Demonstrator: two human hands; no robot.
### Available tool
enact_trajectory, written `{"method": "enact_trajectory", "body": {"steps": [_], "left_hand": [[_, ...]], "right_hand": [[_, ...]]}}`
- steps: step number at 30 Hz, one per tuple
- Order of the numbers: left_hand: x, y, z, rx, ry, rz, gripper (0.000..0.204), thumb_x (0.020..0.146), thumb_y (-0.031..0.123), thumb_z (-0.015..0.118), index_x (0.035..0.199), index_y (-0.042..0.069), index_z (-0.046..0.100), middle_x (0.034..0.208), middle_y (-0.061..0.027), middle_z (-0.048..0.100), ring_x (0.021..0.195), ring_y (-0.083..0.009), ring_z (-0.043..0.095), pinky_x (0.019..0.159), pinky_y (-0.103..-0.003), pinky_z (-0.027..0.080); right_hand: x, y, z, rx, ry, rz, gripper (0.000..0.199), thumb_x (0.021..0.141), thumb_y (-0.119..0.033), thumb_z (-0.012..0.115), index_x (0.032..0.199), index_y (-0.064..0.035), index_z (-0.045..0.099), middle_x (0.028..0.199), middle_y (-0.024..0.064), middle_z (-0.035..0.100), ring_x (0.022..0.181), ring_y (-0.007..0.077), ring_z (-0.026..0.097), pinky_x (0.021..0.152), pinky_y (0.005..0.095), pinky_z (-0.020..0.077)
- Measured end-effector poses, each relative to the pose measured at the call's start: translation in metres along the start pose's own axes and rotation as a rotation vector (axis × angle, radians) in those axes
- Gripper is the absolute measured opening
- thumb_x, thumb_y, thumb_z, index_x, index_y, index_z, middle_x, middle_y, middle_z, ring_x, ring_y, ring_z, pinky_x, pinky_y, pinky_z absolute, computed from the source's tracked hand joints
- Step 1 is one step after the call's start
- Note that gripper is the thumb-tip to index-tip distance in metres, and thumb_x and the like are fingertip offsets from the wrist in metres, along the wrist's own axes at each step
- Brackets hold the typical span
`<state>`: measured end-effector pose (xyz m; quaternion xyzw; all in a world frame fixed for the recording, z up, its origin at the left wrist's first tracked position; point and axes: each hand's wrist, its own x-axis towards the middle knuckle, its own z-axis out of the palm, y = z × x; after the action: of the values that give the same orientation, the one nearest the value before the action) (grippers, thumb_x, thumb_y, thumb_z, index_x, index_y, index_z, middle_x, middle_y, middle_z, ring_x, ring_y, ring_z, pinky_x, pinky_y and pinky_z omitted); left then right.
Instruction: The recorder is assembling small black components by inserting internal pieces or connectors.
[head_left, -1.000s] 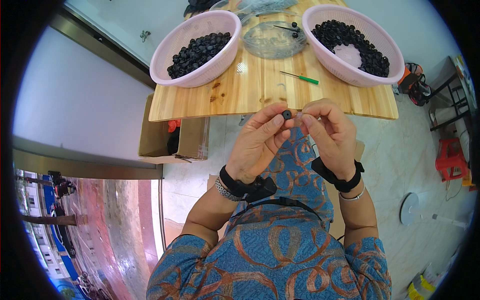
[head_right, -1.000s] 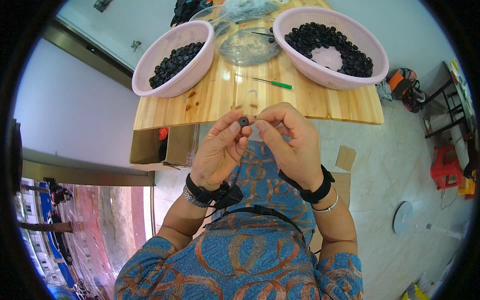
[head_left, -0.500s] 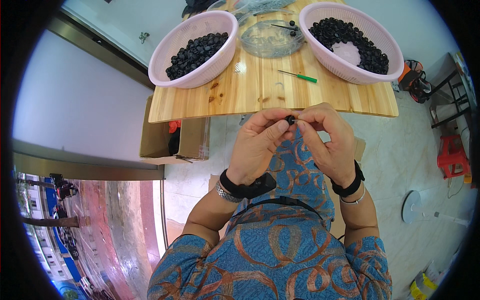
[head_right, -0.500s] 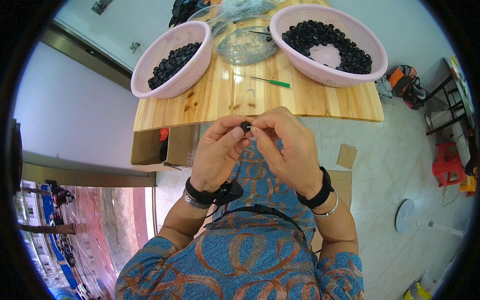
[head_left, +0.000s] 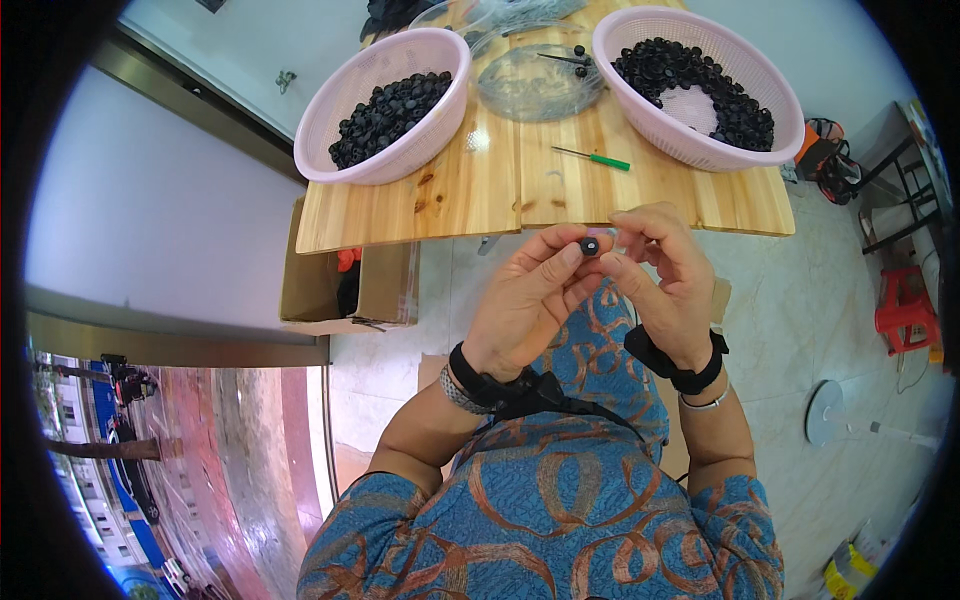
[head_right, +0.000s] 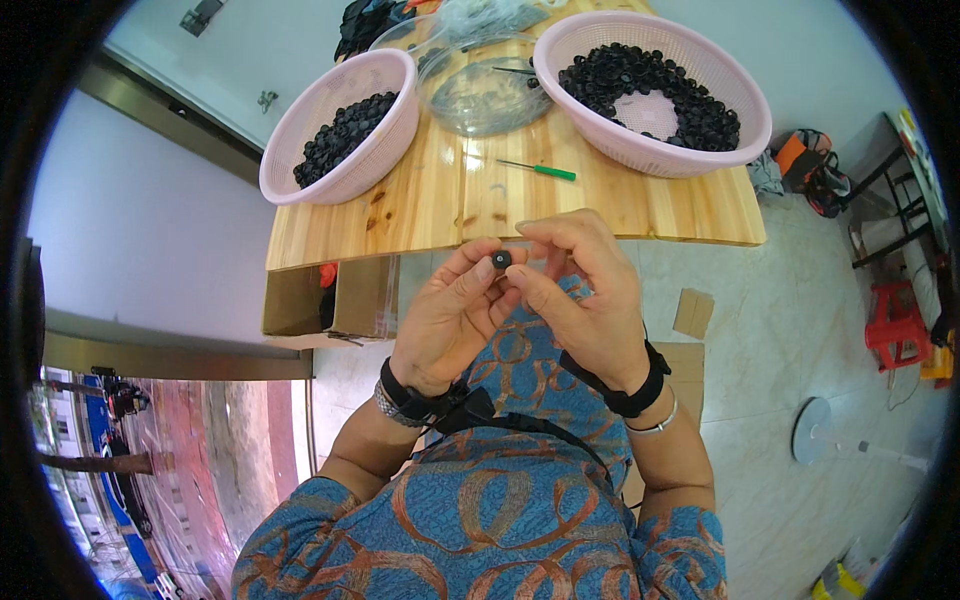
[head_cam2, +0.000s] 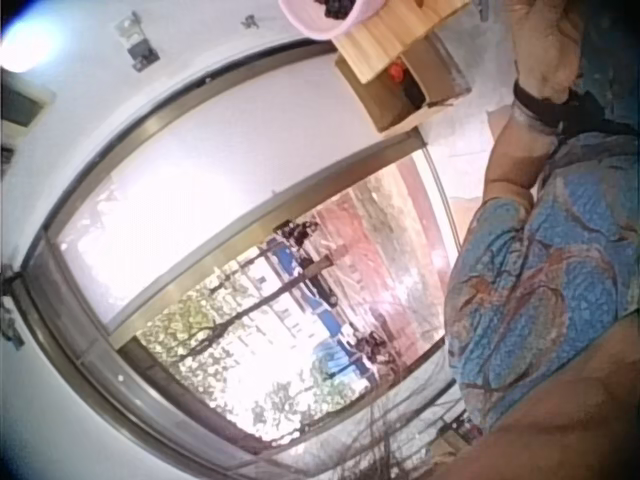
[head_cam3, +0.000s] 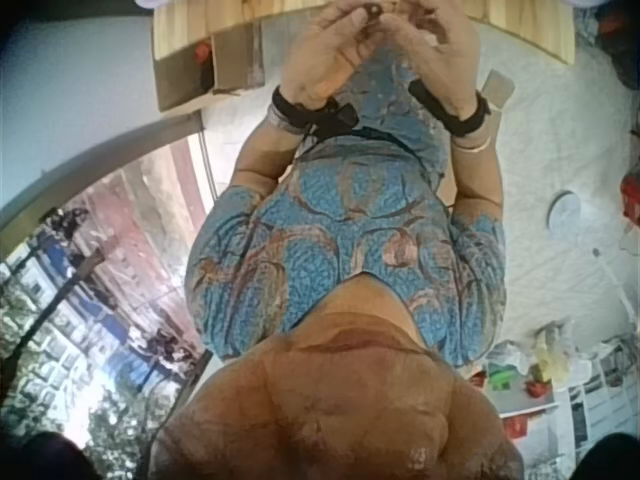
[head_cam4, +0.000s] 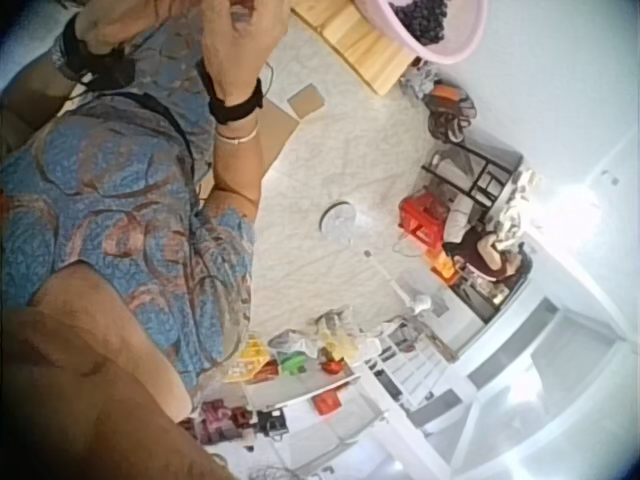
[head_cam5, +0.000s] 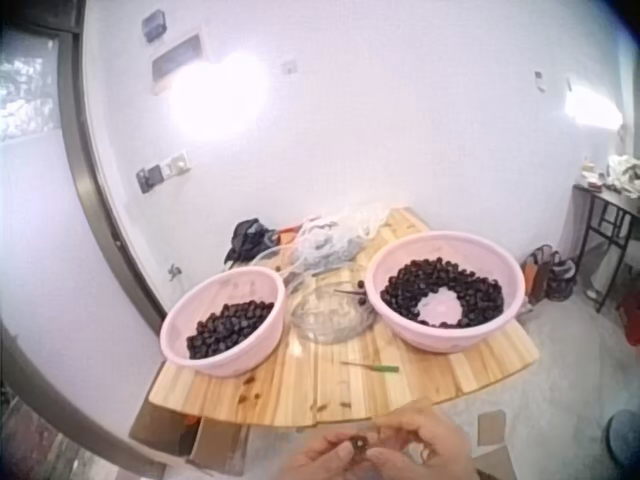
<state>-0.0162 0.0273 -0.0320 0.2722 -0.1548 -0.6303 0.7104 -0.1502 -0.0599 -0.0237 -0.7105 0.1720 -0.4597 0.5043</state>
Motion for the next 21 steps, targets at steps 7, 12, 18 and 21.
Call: {"method": "enact_trajectory", "body": {"steps": [7, 12, 18, 21], "left_hand": [[0.01, 0.002, 0.013, 0.02, -0.017, -0.138, 0.016, 0.091, 0.014, 0.049, 0.105, 0.005, 0.05, 0.105, -0.0079, 0.057, 0.096, -0.0132, 0.056, 0.086, -0.026, 0.047], [0.023, 0.001, 0.016, 0.093, -0.091, -0.169, 0.024, 0.092, 0.016, 0.046, 0.112, 0.003, 0.047, 0.107, -0.008, 0.056, 0.103, -0.0179, 0.054, 0.089, -0.031, 0.046], [0.039, 0.014, 0.032, 0.526, -0.091, -0.075, 0.019, 0.09, 0.012, 0.049, 0.106, 0.001, 0.052, 0.099, -0.0105, 0.06, 0.09, -0.0166, 0.059, 0.081, -0.029, 0.048], [0.052, 0.035, 0.047, 0.683, -0.127, 0.016, 0.018, 0.09, 0.01, 0.049, 0.105, 0.001, 0.052, 0.096, -0.0109, 0.061, 0.087, -0.0167, 0.06, 0.079, -0.028, 0.048]], "right_hand": [[0.002, 0.014, -0.001, 0.135, -0.034, -0.043, 0.025, 0.075, 0.001, 0.061, 0.1, -0.0008, 0.06, 0.102, 0.0089, 0.051, 0.083, 0.0129, 0.053, 0.07, 0.0228, 0.0455], [0.004, 0.02, -0.013, 0.177, -0.011, -0.077, 0.024, 0.076, -0.001, 0.062, 0.1, 0.0004, 0.059, 0.103, 0.0105, 0.054, 0.084, 0.0131, 0.054, 0.071, 0.0239, 0.0463], [0.0, 0.023, -0.032, 0.376, 0.118, -0.027, 0.025, 0.081, 0.001, 0.059, 0.105, 0.0034, 0.054, 0.103, 0.0122, 0.057, 0.091, 0.0154, 0.057, 0.078, 0.0254, 0.0481], [-0.004, 0.013, -0.05, 0.555, 0.143, 0.068, 0.026, 0.082, 0.003, 0.057, 0.107, 0.0039, 0.051, 0.099, 0.0125, 0.059, 0.087, 0.0151, 0.059, 0.077, 0.0256, 0.0492]]}}
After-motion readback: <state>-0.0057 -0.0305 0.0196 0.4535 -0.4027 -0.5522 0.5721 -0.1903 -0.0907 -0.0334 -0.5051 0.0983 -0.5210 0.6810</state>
